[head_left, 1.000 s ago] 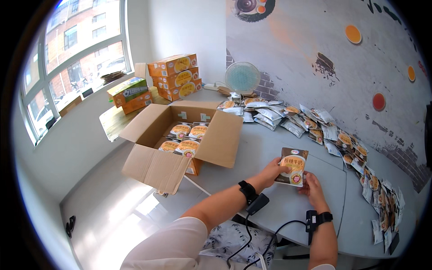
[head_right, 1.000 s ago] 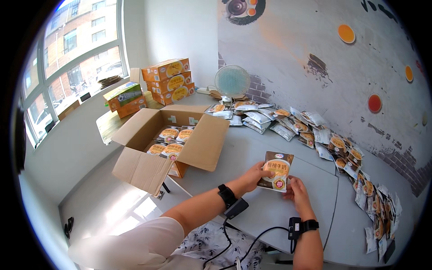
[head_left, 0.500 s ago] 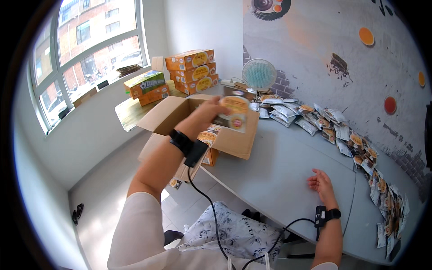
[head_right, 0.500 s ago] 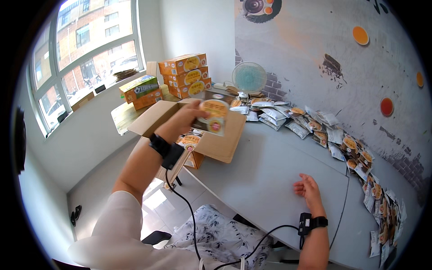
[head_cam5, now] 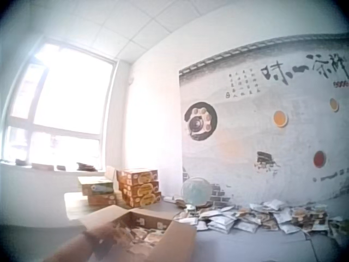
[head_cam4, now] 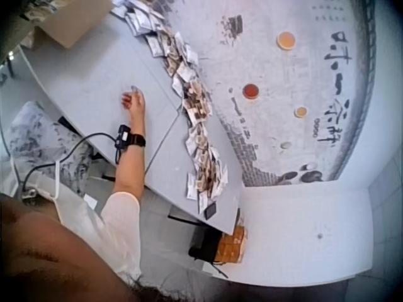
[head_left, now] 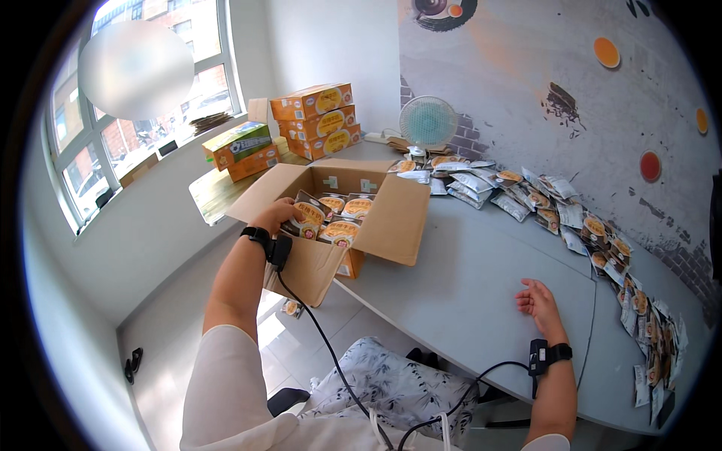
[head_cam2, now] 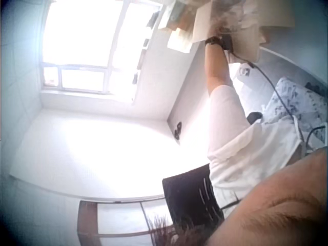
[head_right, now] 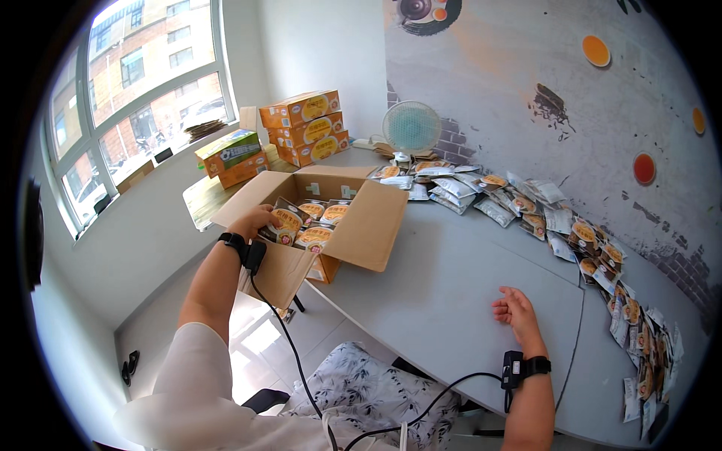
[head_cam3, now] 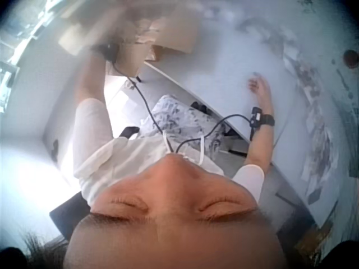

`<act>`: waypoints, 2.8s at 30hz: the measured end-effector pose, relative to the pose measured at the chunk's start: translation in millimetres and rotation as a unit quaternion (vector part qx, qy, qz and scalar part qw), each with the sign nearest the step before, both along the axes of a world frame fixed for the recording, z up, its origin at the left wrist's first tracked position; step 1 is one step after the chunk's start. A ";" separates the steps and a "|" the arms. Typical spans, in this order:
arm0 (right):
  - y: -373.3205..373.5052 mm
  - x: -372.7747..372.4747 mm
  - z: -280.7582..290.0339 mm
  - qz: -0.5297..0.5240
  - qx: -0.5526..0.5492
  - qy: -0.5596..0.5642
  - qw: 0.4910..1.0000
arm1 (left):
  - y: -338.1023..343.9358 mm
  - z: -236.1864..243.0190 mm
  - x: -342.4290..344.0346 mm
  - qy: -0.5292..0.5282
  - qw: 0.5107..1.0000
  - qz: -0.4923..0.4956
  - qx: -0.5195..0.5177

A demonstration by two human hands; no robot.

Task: The person sits on the floor and packs small, individually wrapped packets into a cardboard box. They pick up packets from a large pile on a table, briefly inspect them, and place them inside the box.

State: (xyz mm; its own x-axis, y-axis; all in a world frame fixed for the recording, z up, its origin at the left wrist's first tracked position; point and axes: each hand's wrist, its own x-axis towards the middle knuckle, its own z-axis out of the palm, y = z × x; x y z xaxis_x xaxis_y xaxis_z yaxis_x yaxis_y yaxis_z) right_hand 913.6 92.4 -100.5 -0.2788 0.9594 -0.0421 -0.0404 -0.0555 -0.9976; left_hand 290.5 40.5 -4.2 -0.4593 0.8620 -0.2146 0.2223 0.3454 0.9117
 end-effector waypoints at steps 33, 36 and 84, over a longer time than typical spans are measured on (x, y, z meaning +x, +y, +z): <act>3.6 8.4 -9.8 0.044 0.024 -0.002 0.999 | 49.8 31.6 268.9 0.105 0.882 -0.405 0.218; 3.3 21.3 -9.9 -0.010 0.063 -0.016 0.998 | 32.2 24.8 355.6 0.052 0.884 -0.429 0.180; 0.0 13.5 53.3 -0.120 0.177 0.150 0.965 | 65.0 -96.7 422.1 -0.229 0.838 -0.437 0.231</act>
